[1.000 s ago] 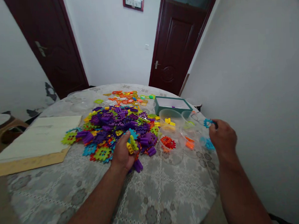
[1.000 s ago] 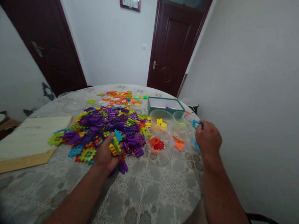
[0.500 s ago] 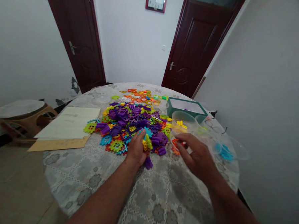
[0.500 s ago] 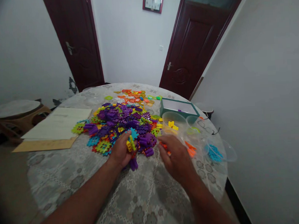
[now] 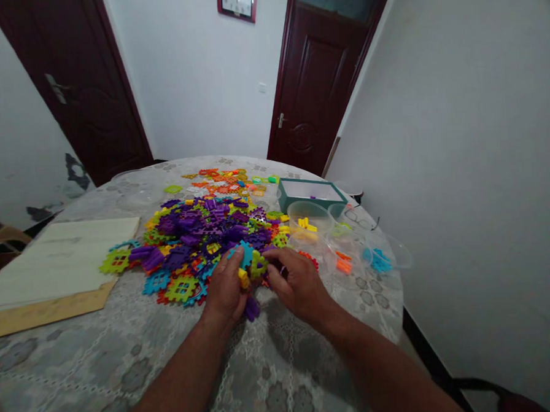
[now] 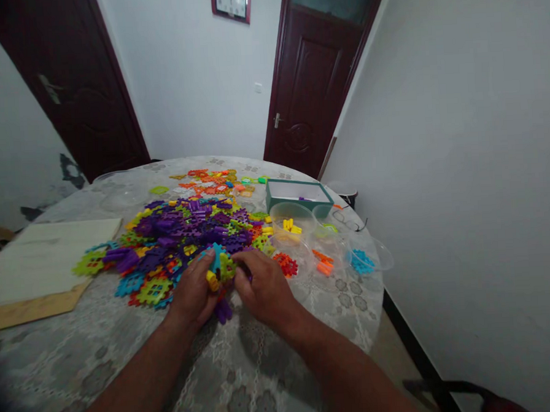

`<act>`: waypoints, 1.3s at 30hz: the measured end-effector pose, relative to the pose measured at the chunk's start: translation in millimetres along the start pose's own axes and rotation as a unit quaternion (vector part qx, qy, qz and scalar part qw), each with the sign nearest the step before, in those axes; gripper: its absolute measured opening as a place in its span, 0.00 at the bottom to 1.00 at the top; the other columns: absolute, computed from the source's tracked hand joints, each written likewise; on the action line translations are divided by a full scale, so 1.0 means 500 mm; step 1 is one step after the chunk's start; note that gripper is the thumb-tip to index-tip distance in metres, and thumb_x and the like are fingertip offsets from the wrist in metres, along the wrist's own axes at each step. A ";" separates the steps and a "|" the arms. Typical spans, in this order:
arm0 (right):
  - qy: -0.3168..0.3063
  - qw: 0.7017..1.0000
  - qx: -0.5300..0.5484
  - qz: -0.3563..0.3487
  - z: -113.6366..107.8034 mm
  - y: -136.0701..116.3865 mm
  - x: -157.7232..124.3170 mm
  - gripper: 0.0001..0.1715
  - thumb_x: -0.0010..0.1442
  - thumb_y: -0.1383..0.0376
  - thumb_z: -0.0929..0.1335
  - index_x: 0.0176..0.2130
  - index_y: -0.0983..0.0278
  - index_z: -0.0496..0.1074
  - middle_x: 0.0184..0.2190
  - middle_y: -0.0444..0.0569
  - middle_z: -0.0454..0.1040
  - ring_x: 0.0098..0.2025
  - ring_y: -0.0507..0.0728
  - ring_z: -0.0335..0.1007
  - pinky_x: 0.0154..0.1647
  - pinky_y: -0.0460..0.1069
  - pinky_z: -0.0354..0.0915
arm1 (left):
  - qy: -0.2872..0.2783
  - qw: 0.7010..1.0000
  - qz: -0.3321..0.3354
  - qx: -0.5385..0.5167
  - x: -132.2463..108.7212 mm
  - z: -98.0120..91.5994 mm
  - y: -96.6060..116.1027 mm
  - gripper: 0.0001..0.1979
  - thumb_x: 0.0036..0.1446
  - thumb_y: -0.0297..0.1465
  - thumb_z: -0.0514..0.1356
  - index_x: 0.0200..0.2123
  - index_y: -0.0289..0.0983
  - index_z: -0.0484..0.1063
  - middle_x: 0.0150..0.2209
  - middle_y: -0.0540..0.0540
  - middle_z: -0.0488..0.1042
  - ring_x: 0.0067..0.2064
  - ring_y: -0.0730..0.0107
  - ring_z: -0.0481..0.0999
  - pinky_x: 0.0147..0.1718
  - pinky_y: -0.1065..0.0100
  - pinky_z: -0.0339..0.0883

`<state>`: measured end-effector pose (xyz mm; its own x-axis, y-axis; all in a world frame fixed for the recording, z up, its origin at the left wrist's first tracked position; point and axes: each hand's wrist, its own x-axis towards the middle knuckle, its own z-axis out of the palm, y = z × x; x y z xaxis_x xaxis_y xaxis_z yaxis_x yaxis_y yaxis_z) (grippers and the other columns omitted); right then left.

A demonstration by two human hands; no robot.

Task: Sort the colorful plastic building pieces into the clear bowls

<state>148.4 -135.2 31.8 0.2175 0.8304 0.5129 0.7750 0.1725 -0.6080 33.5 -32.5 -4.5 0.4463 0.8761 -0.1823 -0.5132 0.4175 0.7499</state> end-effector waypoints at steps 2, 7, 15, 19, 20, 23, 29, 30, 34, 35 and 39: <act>0.022 0.999 -0.019 0.023 -0.048 0.020 0.012 0.14 0.66 0.68 0.67 0.49 0.61 0.78 0.43 0.50 0.82 0.42 0.57 0.77 0.46 0.51 0.71 | 0.000 1.000 -0.011 0.023 0.003 -0.005 -0.002 0.19 0.51 0.40 0.73 0.39 0.39 0.72 0.29 0.53 0.74 0.26 0.73 0.74 0.23 0.72 0.72; 0.145 0.967 -0.201 0.057 -0.209 0.156 0.064 0.15 0.66 0.63 0.66 0.48 0.64 0.80 0.41 0.54 0.83 0.38 0.59 0.77 0.45 0.53 0.70 | -0.025 0.997 -0.027 0.060 0.007 -0.015 -0.006 0.18 0.52 0.41 0.74 0.36 0.38 0.72 0.28 0.52 0.72 0.25 0.74 0.72 0.18 0.75 0.65; 0.148 0.869 -0.425 0.205 -0.343 0.371 0.120 0.18 0.63 0.68 0.65 0.46 0.69 0.81 0.44 0.63 0.83 0.43 0.64 0.77 0.48 0.55 0.67 | -0.082 0.990 -0.062 0.093 -0.005 -0.008 -0.004 0.19 0.52 0.42 0.74 0.33 0.37 0.71 0.27 0.52 0.68 0.24 0.78 0.68 0.15 0.80 0.55; 0.148 0.868 -0.424 0.212 -0.338 0.370 0.104 0.19 0.63 0.69 0.64 0.46 0.69 0.82 0.44 0.62 0.83 0.43 0.63 0.78 0.49 0.55 0.68 | -0.102 0.986 -0.082 0.108 -0.006 -0.009 -0.003 0.16 0.52 0.38 0.73 0.35 0.37 0.72 0.27 0.51 0.70 0.24 0.75 0.71 0.16 0.79 0.57; 0.149 0.871 -0.420 0.204 -0.329 0.358 0.097 0.19 0.64 0.69 0.63 0.47 0.68 0.81 0.45 0.61 0.83 0.44 0.63 0.78 0.50 0.55 0.68 | -0.105 0.985 -0.086 0.109 -0.007 -0.010 -0.003 0.15 0.51 0.36 0.72 0.36 0.37 0.72 0.27 0.51 0.71 0.24 0.75 0.71 0.16 0.79 0.57; 0.160 0.913 -0.347 0.143 -0.280 0.295 0.067 0.18 0.65 0.66 0.64 0.47 0.65 0.81 0.46 0.57 0.83 0.45 0.62 0.78 0.52 0.54 0.69 | -0.110 0.983 -0.099 0.106 -0.009 -0.011 -0.004 0.12 0.51 0.33 0.70 0.36 0.37 0.72 0.27 0.50 0.72 0.25 0.74 0.72 0.15 0.78 0.58; 0.065 0.993 -0.077 0.056 -0.138 0.116 0.007 0.13 0.69 0.61 0.67 0.47 0.61 0.80 0.44 0.51 0.83 0.39 0.58 0.78 0.44 0.52 0.72 | -0.118 0.981 -0.133 0.072 -0.011 -0.013 -0.006 0.12 0.48 0.30 0.68 0.36 0.36 0.70 0.27 0.49 0.71 0.26 0.71 0.73 0.14 0.78 0.56; 0.039 0.997 -0.053 0.050 -0.118 0.092 0.003 0.13 0.69 0.61 0.67 0.49 0.61 0.79 0.45 0.51 0.82 0.39 0.57 0.78 0.44 0.52 0.72 | -0.127 0.979 -0.140 0.070 -0.011 -0.014 -0.005 0.12 0.47 0.30 0.67 0.37 0.36 0.71 0.28 0.48 0.72 0.26 0.71 0.73 0.14 0.78 0.56; -0.048 0.998 -0.016 0.037 -0.059 0.041 0.001 0.15 0.69 0.64 0.68 0.53 0.61 0.78 0.46 0.51 0.81 0.40 0.56 0.76 0.45 0.52 0.71 | -0.176 0.968 -0.160 0.076 -0.015 -0.014 -0.001 0.14 0.47 0.30 0.66 0.40 0.34 0.73 0.30 0.46 0.73 0.26 0.73 0.72 0.15 0.78 0.57; -0.056 0.998 -0.014 0.038 -0.050 0.038 0.001 0.16 0.68 0.64 0.68 0.54 0.61 0.78 0.45 0.51 0.81 0.41 0.57 0.76 0.45 0.53 0.70 | -0.182 0.967 -0.162 0.079 -0.017 -0.014 0.000 0.15 0.47 0.30 0.66 0.40 0.34 0.74 0.30 0.47 0.73 0.26 0.73 0.71 0.16 0.78 0.57; -0.049 0.994 0.041 0.087 -0.031 0.050 -0.004 0.16 0.66 0.64 0.68 0.53 0.61 0.78 0.41 0.49 0.79 0.39 0.56 0.74 0.44 0.53 0.69 | -0.203 0.961 -0.171 0.081 -0.018 -0.016 0.001 0.15 0.46 0.29 0.65 0.40 0.34 0.75 0.30 0.46 0.73 0.26 0.73 0.71 0.16 0.78 0.56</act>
<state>176.8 -140.7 25.1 0.2813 0.8987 0.3364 0.6789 0.0614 -0.7316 23.4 -38.6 -7.6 0.8347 0.5146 -0.1961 -0.1803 0.5918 0.7857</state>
